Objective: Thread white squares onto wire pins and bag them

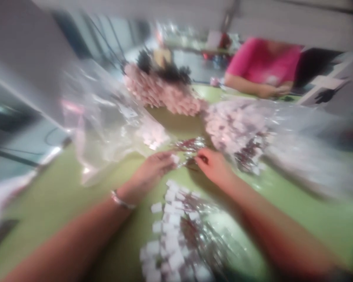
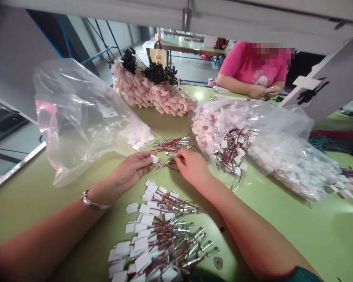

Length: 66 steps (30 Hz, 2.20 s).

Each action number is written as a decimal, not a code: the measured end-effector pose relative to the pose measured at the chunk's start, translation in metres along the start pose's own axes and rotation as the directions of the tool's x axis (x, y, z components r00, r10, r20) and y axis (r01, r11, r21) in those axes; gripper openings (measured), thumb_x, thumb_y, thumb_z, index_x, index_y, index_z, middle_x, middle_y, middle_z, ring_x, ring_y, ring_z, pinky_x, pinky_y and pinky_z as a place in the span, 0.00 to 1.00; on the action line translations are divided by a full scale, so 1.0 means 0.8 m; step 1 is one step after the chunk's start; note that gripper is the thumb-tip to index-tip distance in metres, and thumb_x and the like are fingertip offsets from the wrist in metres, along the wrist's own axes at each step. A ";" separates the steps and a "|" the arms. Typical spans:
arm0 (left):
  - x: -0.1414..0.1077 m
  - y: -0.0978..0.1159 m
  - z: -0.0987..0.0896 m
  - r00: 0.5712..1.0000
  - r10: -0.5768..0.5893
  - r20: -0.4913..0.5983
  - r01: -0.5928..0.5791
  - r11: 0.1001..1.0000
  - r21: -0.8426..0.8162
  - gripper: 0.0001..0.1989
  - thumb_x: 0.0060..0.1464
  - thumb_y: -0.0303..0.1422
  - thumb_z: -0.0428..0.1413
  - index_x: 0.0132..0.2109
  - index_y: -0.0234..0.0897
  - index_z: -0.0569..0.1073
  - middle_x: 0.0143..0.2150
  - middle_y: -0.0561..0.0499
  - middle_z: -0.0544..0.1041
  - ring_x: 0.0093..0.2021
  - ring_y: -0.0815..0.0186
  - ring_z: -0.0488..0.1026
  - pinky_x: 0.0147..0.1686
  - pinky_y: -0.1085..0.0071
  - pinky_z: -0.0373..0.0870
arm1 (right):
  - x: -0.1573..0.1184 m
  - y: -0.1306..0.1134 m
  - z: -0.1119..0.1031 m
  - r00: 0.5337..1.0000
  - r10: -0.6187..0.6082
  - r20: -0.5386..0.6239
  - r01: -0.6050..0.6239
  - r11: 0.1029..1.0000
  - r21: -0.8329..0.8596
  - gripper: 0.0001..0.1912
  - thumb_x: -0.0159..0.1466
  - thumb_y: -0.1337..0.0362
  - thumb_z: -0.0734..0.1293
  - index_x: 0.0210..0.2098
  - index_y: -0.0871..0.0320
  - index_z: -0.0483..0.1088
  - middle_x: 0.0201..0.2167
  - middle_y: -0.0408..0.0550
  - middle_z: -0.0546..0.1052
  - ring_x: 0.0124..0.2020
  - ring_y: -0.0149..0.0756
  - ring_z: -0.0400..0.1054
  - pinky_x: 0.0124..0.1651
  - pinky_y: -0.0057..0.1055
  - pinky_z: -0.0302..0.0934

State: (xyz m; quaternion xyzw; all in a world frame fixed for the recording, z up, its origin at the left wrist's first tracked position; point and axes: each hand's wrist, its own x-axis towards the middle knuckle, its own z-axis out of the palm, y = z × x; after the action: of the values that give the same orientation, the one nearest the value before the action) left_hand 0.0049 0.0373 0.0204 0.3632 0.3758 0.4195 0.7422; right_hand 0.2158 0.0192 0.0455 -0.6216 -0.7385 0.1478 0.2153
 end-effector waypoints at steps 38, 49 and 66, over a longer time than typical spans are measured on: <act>-0.009 0.000 -0.008 0.957 -0.079 0.278 -0.015 0.947 0.321 0.16 0.49 0.39 0.64 0.41 0.33 0.76 0.30 0.49 0.78 0.26 0.72 0.72 0.26 0.76 0.67 | -0.030 -0.023 -0.003 0.983 -0.110 0.146 0.067 0.960 0.273 0.07 0.63 0.65 0.60 0.29 0.56 0.67 0.25 0.41 0.72 0.27 0.30 0.63 0.31 0.27 0.54; -0.014 -0.008 0.000 0.982 0.069 0.177 -0.137 0.900 0.413 0.11 0.52 0.38 0.62 0.39 0.36 0.75 0.31 0.50 0.79 0.26 0.71 0.72 0.27 0.74 0.68 | -0.033 -0.026 0.005 0.996 -0.085 -0.016 0.086 0.963 0.256 0.07 0.62 0.65 0.60 0.28 0.55 0.66 0.24 0.42 0.72 0.26 0.31 0.63 0.32 0.27 0.55; 0.010 0.044 -0.029 0.858 0.487 0.163 -0.241 0.102 0.965 0.09 0.58 0.33 0.51 0.35 0.37 0.75 0.36 0.43 0.74 0.43 0.56 0.68 0.49 0.61 0.62 | -0.035 -0.026 0.026 0.956 -0.124 0.265 0.115 0.992 0.050 0.09 0.62 0.68 0.61 0.25 0.57 0.65 0.23 0.44 0.72 0.24 0.30 0.61 0.28 0.29 0.50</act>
State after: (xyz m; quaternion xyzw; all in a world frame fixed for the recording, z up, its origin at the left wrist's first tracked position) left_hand -0.0246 0.0629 0.0378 0.7809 0.5213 0.2940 0.1789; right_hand 0.1913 -0.0111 0.0335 -0.5465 -0.7943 0.2299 0.1327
